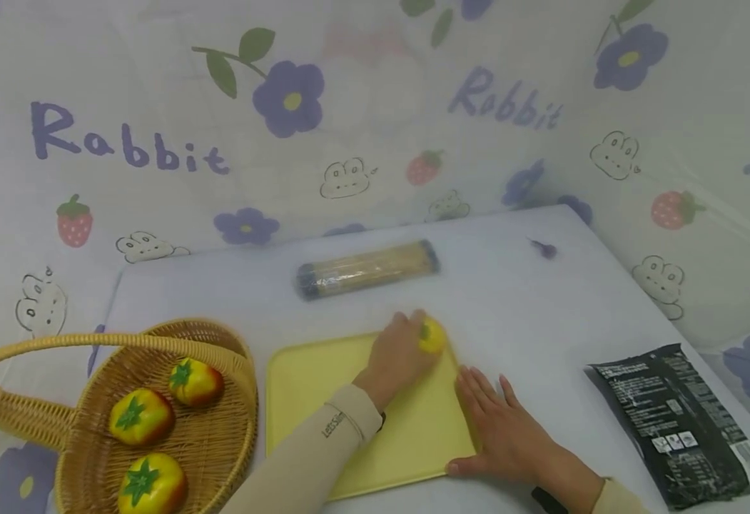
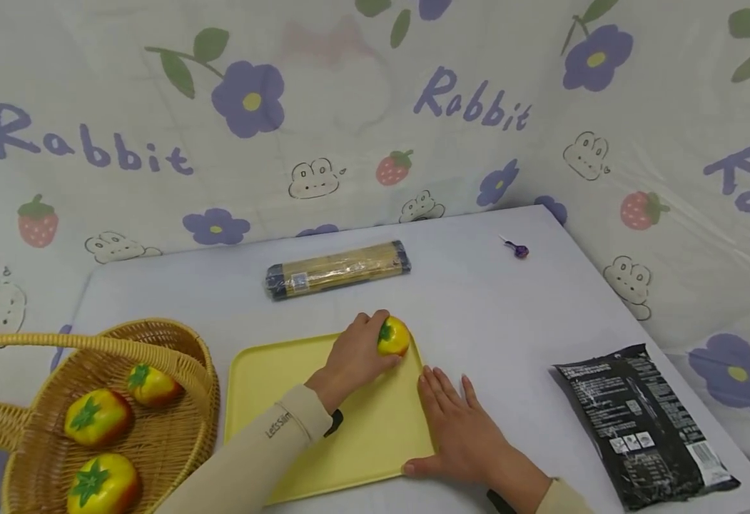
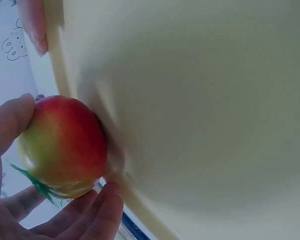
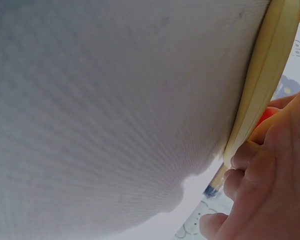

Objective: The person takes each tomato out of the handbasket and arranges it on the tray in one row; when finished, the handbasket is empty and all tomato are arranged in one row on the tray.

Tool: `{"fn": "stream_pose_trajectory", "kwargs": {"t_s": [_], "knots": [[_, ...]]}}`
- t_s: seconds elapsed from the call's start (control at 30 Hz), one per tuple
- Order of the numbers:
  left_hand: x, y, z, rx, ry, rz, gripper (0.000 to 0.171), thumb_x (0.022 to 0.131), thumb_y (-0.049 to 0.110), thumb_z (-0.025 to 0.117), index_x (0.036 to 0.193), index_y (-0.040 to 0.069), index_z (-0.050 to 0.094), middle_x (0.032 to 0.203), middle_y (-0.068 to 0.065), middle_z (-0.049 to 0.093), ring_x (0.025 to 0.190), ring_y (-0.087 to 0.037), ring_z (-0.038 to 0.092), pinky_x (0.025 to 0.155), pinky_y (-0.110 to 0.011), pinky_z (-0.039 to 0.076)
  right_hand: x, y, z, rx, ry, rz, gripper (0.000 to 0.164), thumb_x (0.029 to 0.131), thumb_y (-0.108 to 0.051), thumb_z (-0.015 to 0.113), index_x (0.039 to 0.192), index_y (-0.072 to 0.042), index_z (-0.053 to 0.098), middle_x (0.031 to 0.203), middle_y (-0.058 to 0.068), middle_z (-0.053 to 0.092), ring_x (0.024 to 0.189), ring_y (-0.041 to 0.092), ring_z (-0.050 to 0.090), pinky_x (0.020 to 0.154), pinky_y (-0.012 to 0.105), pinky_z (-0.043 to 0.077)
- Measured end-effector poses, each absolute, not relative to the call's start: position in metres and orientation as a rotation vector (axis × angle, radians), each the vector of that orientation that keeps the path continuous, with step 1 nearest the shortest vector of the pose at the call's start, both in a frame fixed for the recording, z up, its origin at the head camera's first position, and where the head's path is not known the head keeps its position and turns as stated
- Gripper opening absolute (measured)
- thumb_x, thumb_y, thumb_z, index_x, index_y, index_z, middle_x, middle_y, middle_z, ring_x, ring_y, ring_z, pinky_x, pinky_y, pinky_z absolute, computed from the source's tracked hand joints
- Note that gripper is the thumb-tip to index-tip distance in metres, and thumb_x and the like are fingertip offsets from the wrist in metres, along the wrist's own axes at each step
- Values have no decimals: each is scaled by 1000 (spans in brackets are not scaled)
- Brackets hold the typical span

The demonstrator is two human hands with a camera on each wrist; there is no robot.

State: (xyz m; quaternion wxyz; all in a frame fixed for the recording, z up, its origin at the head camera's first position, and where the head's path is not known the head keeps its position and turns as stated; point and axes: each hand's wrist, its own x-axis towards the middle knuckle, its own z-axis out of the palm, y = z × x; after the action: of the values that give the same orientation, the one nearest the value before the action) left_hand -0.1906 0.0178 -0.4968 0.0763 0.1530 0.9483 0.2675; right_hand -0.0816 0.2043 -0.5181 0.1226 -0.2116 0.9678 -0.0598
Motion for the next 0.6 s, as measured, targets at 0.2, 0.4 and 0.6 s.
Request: {"fn": "stream_pose_trajectory", "kwargs": {"t_s": [0.2,0.4,0.6], "knots": [[-189,9,-501,435,2857,822,80,77,36,75,146,17,37,117,-13,54,93,-25,58,75,-35,52,-83,199,-520,-637,2831,-173,124,65,-89,49,150,-1,27,158,16,21,147,34,18,114,62,14],[-158,-8,-484,519,2847,799,95,74,47,78,151,24,28,133,-12,46,109,-29,57,79,-37,54,-70,204,-521,-618,2818,-163,123,65,-89,49,149,-1,30,158,16,22,146,34,19,113,63,15],[-120,-62,-439,760,2531,871,59,85,45,69,135,16,52,126,-1,58,112,-16,58,89,-31,52,-66,211,-518,-584,2860,-188,121,66,-87,49,149,-1,30,158,17,21,146,37,19,117,56,-3]]}}
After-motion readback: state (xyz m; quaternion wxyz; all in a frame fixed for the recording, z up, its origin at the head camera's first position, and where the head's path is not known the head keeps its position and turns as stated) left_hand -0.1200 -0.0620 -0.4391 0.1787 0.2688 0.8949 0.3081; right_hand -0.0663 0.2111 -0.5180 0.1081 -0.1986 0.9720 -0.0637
